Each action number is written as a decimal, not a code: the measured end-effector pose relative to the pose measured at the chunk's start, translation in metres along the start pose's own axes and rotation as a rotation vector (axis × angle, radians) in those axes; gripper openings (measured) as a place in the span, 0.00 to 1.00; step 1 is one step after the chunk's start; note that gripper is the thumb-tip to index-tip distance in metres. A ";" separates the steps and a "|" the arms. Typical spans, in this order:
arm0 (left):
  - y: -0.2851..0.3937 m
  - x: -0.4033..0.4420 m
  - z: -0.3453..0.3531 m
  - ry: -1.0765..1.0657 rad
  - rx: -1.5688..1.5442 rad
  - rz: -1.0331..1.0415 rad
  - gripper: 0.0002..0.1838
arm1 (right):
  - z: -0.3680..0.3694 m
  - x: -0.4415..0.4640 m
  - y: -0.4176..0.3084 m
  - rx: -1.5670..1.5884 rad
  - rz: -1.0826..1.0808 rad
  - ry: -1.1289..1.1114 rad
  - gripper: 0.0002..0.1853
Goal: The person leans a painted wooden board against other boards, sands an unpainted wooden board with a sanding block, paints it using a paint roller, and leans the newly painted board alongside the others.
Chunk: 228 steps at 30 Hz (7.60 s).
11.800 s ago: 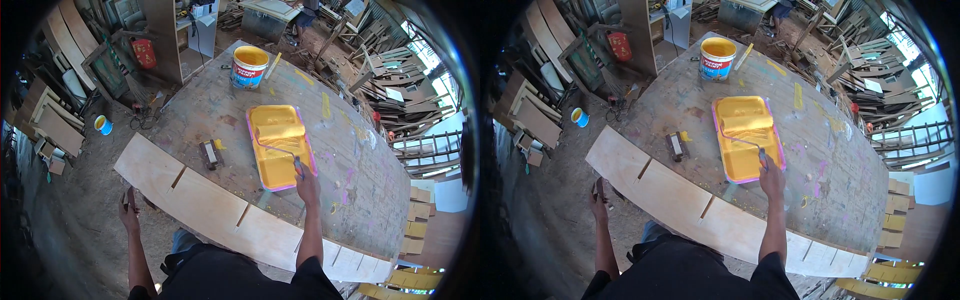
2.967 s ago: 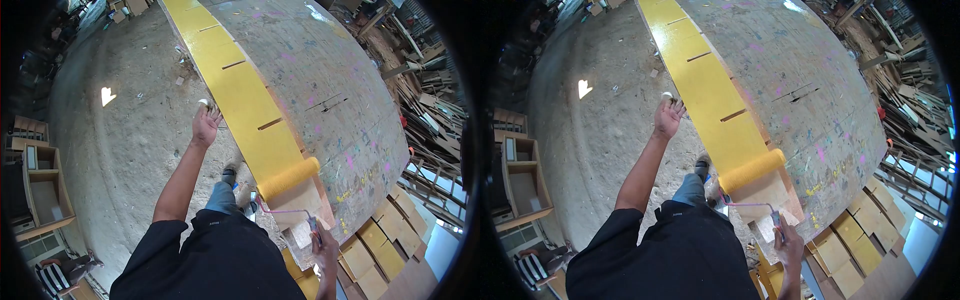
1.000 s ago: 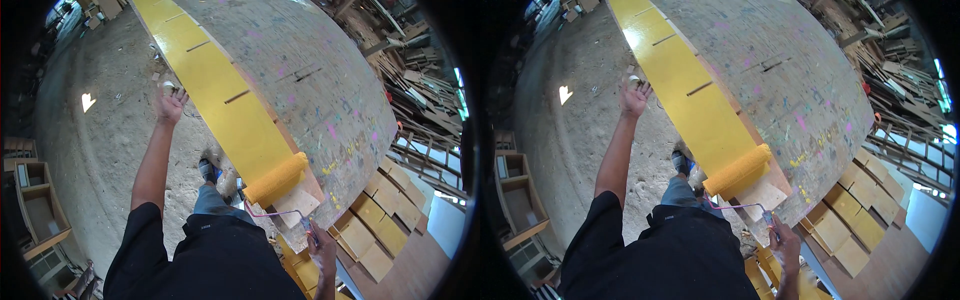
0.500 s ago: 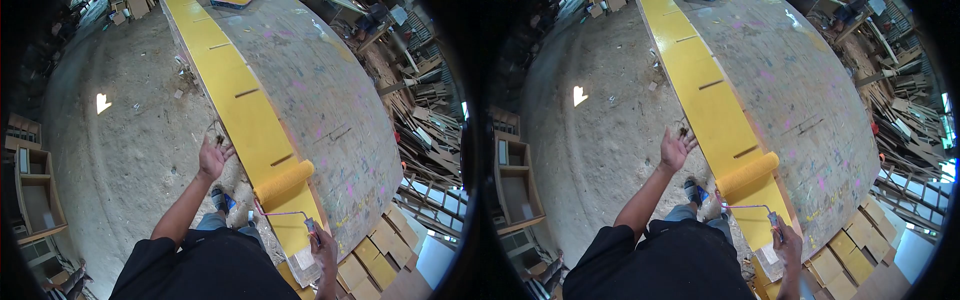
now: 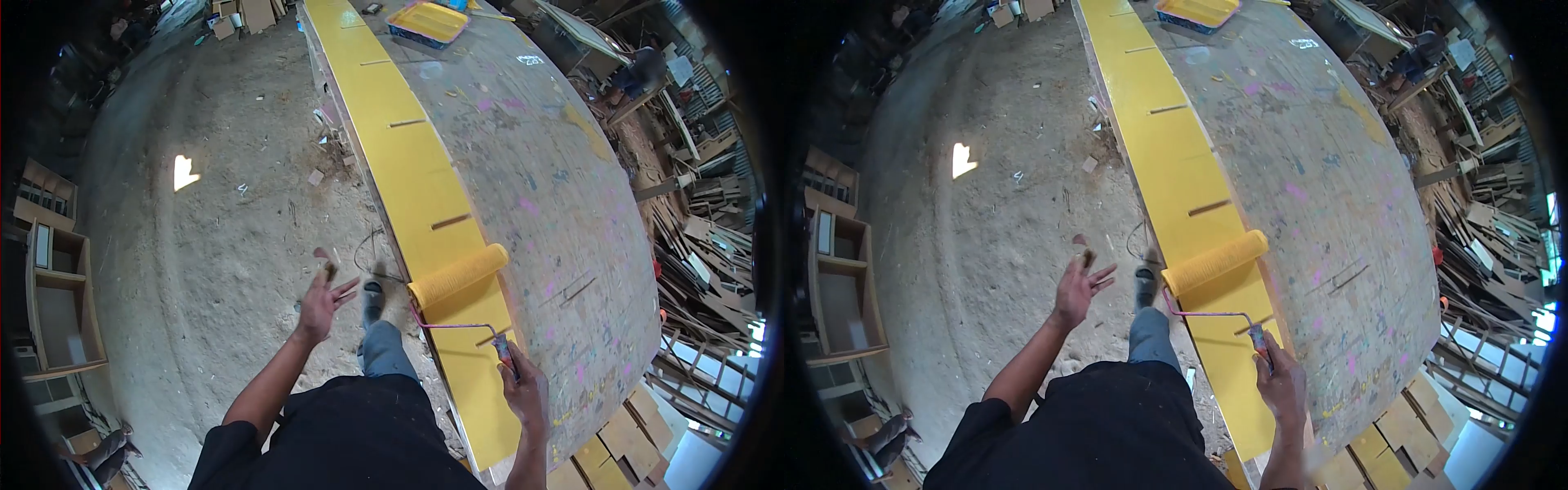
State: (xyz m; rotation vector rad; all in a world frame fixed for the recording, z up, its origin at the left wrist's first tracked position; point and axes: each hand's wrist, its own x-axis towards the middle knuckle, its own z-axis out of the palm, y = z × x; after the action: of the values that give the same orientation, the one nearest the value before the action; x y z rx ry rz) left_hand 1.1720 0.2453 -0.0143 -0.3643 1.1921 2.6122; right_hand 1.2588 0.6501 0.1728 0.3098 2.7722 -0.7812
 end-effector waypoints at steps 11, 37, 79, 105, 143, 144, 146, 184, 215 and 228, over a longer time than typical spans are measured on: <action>0.121 0.096 -0.167 0.382 0.155 0.042 0.45 | 0.035 0.160 -0.122 -0.093 -0.054 0.027 0.26; 0.400 0.426 -0.422 0.666 0.199 -0.032 0.46 | 0.107 0.583 -0.487 -0.121 0.038 0.048 0.26; 0.793 1.258 -0.336 0.122 -0.262 -0.072 0.45 | 0.198 1.225 -0.911 -0.166 -0.137 0.051 0.27; 0.805 1.286 -0.322 -0.001 0.131 -0.083 0.27 | 0.193 0.867 -0.754 0.151 0.339 0.352 0.22; 0.807 1.288 -0.331 0.234 0.082 0.008 0.38 | 0.127 0.926 -0.532 -0.111 0.690 0.606 0.30; 0.808 1.285 -0.325 0.242 0.103 0.010 0.42 | 0.131 0.925 -0.535 -0.231 0.691 0.659 0.33; 0.806 1.279 -0.315 0.256 0.125 0.015 0.46 | 0.129 0.917 -0.558 -0.249 0.697 0.694 0.34; 0.706 1.290 -0.133 -0.423 1.454 0.610 0.28 | 0.346 0.763 -0.652 1.372 1.174 2.187 0.29; 0.657 1.026 -0.115 -0.967 -0.050 -0.481 0.32 | 0.237 0.702 -0.680 1.865 -0.131 2.045 0.28; 0.767 1.157 -0.180 -1.123 -0.375 -0.493 0.35 | 0.285 0.731 -0.775 1.822 -0.417 1.607 0.39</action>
State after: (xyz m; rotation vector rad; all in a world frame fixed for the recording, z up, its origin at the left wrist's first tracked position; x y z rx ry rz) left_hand -0.1389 -0.2415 0.0341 0.6139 0.1873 2.0010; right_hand 0.4088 -0.0488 0.0999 0.8143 1.3467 -4.3058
